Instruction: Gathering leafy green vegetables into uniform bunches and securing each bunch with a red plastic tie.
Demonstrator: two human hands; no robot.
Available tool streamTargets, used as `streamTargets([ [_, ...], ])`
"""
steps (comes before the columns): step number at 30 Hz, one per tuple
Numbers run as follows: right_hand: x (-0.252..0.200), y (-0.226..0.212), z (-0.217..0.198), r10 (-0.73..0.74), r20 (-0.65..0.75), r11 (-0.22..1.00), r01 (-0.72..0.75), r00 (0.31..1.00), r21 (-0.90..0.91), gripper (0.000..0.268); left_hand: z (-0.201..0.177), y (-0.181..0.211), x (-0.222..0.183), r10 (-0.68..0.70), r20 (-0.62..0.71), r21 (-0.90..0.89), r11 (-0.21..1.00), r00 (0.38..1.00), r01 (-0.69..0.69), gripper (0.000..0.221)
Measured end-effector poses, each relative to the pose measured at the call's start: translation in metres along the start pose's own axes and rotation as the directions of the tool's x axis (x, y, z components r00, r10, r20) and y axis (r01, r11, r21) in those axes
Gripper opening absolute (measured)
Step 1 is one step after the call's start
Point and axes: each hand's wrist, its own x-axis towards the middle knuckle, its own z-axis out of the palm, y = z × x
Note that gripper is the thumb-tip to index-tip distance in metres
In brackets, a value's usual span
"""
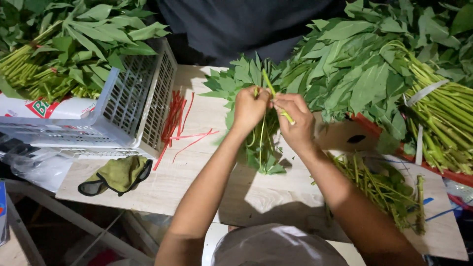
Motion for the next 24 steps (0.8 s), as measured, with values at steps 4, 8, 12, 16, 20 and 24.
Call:
streamTargets([
  [4, -0.002, -0.018, -0.023, 0.046, 0.007, 0.999, -0.046, 0.999, 0.003, 0.014, -0.001, -0.017, 0.022, -0.097, 0.040, 0.138, 0.986, 0.995, 0.090, 0.024],
  [8, -0.025, -0.022, -0.059, 0.134, 0.080, 0.991, -0.136, 0.988, 0.016, 0.016, -0.022, -0.008, 0.022, 0.062, -0.006, -0.015, 0.998, 0.998, -0.062, 0.027],
  [12, -0.074, -0.018, -0.102, 0.297, 0.228, 0.955, -0.292, 0.927, -0.056, 0.026, -0.060, 0.040, 0.008, 0.078, 0.003, -0.035, 0.996, 0.997, -0.078, 0.036],
  [16, -0.147, 0.029, -0.153, 0.364, 0.255, 0.928, -0.327, 0.896, -0.177, 0.026, -0.070, 0.051, 0.010, 0.022, -0.036, -0.198, 0.980, 0.999, -0.029, 0.043],
  [20, -0.159, 0.021, -0.194, 0.404, 0.321, 0.908, -0.333, 0.857, -0.255, 0.027, -0.081, 0.073, 0.000, 0.099, 0.032, -0.263, 0.961, 0.995, -0.087, 0.047],
  [24, -0.188, 0.035, -0.224, 0.558, 0.343, 0.828, -0.477, 0.756, -0.297, 0.019, -0.080, 0.070, -0.005, 0.123, 0.067, -0.239, 0.965, 0.990, -0.104, 0.051],
])
